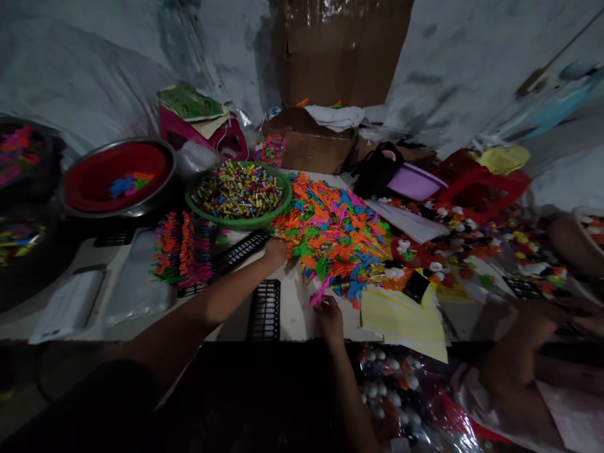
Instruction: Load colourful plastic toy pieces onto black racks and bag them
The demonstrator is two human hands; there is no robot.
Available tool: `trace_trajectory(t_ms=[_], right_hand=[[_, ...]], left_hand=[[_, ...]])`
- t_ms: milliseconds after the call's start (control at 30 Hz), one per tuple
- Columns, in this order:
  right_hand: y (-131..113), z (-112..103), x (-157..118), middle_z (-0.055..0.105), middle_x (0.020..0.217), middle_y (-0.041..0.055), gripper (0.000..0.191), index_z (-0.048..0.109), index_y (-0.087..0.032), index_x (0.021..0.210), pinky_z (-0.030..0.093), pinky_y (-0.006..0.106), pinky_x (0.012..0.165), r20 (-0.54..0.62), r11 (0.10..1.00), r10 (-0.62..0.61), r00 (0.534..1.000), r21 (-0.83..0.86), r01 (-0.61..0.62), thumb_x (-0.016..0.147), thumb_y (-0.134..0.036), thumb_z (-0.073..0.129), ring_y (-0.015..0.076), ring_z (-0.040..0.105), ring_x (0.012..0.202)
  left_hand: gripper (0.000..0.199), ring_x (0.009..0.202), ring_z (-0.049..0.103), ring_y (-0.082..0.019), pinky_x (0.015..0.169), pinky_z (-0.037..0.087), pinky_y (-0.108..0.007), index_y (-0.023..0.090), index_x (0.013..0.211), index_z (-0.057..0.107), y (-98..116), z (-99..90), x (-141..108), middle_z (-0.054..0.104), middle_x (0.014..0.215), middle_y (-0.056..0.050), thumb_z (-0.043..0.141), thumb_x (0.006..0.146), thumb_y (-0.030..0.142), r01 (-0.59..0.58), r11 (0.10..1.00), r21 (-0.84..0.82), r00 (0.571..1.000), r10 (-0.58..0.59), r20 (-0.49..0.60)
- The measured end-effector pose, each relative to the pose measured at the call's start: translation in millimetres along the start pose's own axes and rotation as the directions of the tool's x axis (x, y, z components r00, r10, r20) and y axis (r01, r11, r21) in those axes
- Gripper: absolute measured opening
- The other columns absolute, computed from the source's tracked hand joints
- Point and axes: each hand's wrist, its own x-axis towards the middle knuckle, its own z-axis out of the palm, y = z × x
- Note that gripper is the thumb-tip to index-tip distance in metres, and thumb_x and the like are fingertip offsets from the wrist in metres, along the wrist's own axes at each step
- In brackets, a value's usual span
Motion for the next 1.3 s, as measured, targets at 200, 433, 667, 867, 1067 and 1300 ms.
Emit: trace_trajectory(t_ms=[200,433,667,867,1067,1300], right_hand=[[-4,29,-2,0.061,0.066,-0.0014,0.024,0.054,-0.019,0.068,0.046,0.028,0.062,-0.060,0.968,0.026,0.998,0.252,-0.010,0.058,-0.033,0.070,0.0133,0.057,0.062],[-10,44,2,0.066,0.074,0.0027,0.026,0.061,-0.017,0.073,0.048,0.034,0.071,-0.084,0.971,0.035,0.996,0.237,-0.014,0.056,-0.032,0.073,0.0170,0.061,0.072],[-6,85,33,0.066,0.065,0.0022,0.026,0.060,-0.017,0.063,0.047,0.033,0.070,-0.035,0.997,-0.019,0.999,0.072,0.021,0.056,-0.040,0.070,0.0179,0.061,0.067],[0,103,49,0.068,0.070,0.0047,0.032,0.061,-0.017,0.069,0.047,0.032,0.068,0.057,0.993,-0.090,0.994,-0.072,0.094,0.060,-0.048,0.063,0.0192,0.062,0.068],[4,97,50,0.067,0.068,0.0048,0.032,0.062,-0.018,0.069,0.046,0.031,0.064,0.089,0.966,-0.125,0.988,-0.216,0.141,0.065,-0.049,0.059,0.0187,0.061,0.064],[0,104,53,0.067,0.071,0.0052,0.028,0.063,-0.018,0.074,0.045,0.029,0.064,0.153,0.867,-0.206,0.966,-0.429,0.253,0.069,-0.045,0.057,0.0179,0.060,0.064]], left_hand=[[0.022,0.096,0.054,-0.032,0.071,0.042,-0.038,0.001,0.092,0.060,12,-31.6,-8,0.059,0.095,-0.022,0.045,0.075,0.002,0.151,0.985,0.078,0.978,-0.137,-0.157],[0.023,0.080,0.060,-0.021,0.068,0.043,-0.028,0.009,0.097,0.055,-40,-48.7,-67,0.062,0.084,-0.012,0.050,0.074,0.011,0.050,0.996,-0.080,0.976,-0.065,-0.205],[0.010,0.078,0.059,-0.014,0.071,0.046,-0.024,0.017,0.081,0.054,-91,25.0,-125,0.063,0.082,-0.002,0.055,0.074,0.024,-0.049,0.799,-0.600,0.970,-0.104,-0.218],[0.011,0.075,0.058,-0.013,0.071,0.045,-0.024,0.018,0.079,0.057,-100,34.5,-119,0.063,0.078,0.000,0.056,0.072,0.026,-0.015,0.806,-0.592,0.979,-0.108,-0.171],[0.019,0.074,0.059,-0.012,0.069,0.044,-0.022,0.017,0.088,0.061,-102,33.2,-118,0.065,0.078,0.000,0.056,0.073,0.028,-0.010,0.807,-0.590,0.979,-0.112,-0.170],[0.014,0.073,0.059,-0.013,0.068,0.045,-0.022,0.017,0.081,0.063,-103,30.3,-118,0.066,0.078,-0.002,0.056,0.073,0.026,-0.070,0.829,-0.555,0.986,-0.026,-0.163]])
